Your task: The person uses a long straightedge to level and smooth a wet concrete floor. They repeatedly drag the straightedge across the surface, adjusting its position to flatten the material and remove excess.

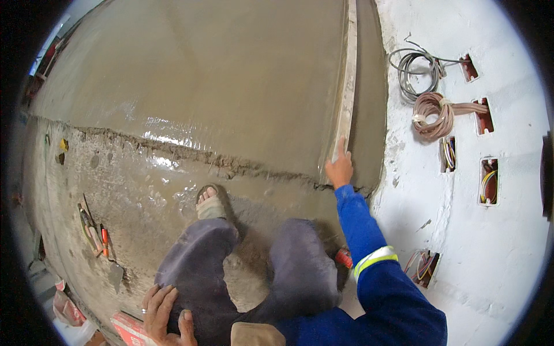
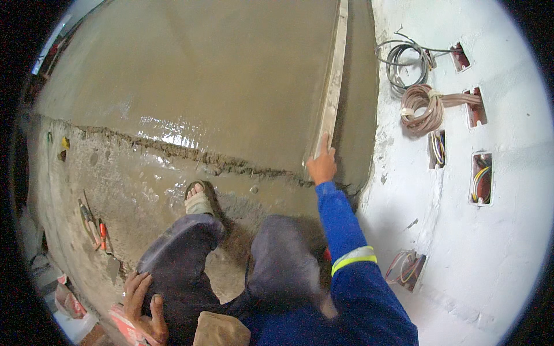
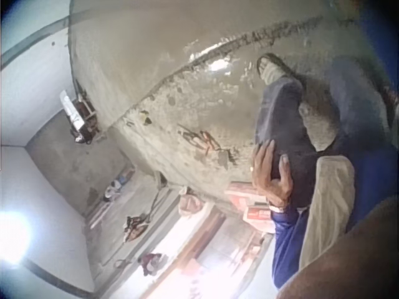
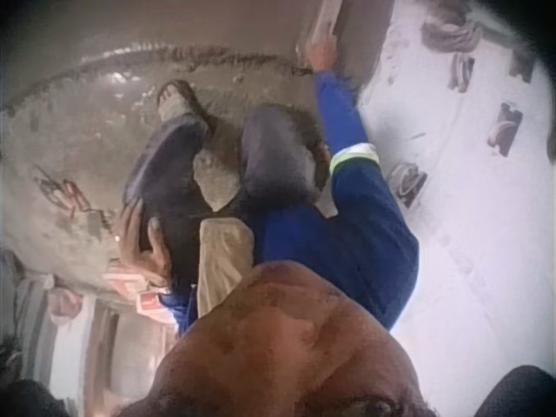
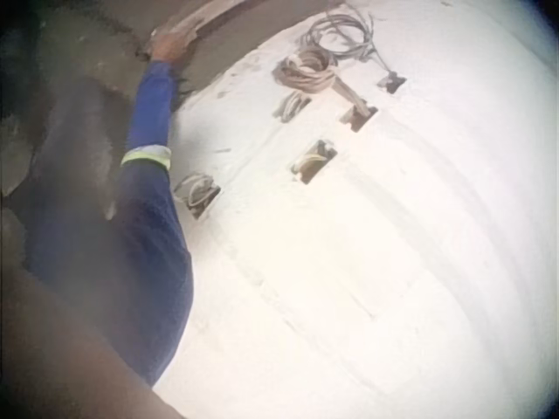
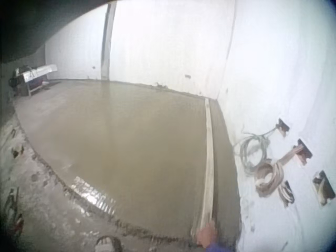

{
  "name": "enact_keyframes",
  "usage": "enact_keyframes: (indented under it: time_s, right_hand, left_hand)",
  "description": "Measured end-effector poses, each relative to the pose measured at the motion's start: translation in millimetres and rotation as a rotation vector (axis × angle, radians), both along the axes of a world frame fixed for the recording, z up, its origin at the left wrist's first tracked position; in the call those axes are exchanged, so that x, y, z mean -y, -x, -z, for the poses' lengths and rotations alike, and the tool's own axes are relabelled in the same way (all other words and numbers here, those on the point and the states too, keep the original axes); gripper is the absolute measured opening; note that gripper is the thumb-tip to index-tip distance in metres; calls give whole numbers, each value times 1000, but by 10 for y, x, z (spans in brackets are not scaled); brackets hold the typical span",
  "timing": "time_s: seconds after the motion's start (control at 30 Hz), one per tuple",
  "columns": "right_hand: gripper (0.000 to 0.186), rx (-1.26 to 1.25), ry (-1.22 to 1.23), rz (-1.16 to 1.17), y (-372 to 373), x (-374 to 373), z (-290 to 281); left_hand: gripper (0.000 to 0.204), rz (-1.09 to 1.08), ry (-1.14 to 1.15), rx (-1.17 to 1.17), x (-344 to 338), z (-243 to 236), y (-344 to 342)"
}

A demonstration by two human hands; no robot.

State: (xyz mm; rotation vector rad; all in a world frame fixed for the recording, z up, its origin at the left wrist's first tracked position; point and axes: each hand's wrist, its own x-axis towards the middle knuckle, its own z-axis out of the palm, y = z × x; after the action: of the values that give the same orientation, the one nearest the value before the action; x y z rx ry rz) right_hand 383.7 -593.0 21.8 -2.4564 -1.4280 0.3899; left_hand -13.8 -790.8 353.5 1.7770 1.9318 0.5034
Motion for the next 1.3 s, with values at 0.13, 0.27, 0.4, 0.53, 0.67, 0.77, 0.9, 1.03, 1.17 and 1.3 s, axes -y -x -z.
enact_keyframes:
  time_s: [0.13, 0.27, 0.4, 0.53, 0.67, 0.77, 0.9, 1.03, 1.17, 1.3]
  right_hand:
    - [94, -11, 5, -15, 10, -53, -75]
    - [93, 34, -30, -7, -4, -84, 14]
    - [94, 3, 0, -40, 92, -13, -39]
    - [97, 37, -14, -51, -19, -130, 38]
    - [97, -25, 59, -53, 247, 34, -53]
    - [97, 74, -41, -62, 113, -59, 27]
    - [98, -5, -19, -53, 206, -164, -10]
    - [98, 5, -2, -66, 292, -19, 13]
    - [97, -4, -46, -82, 269, -175, -24]
    - [95, 8, 16, -84, 409, 30, 12]
  left_hand:
    - [34, -39, 35, -5, 6, -18, 5]
    - [35, -59, 19, 23, 36, 30, 17]
    - [35, -84, 16, 23, 37, 22, 13]
    - [35, -48, 25, -2, 20, 25, -1]
    - [36, -110, -2, -43, 157, 157, 13]
    - [38, -75, 2, 6, 119, 168, 52]
    - [38, -86, -9, 9, 131, 170, 17]
    - [33, -70, -6, 19, 62, 62, 21]
    - [32, -39, 15, 28, 6, 29, -10]
    - [32, -60, -10, 31, 73, 40, 15]
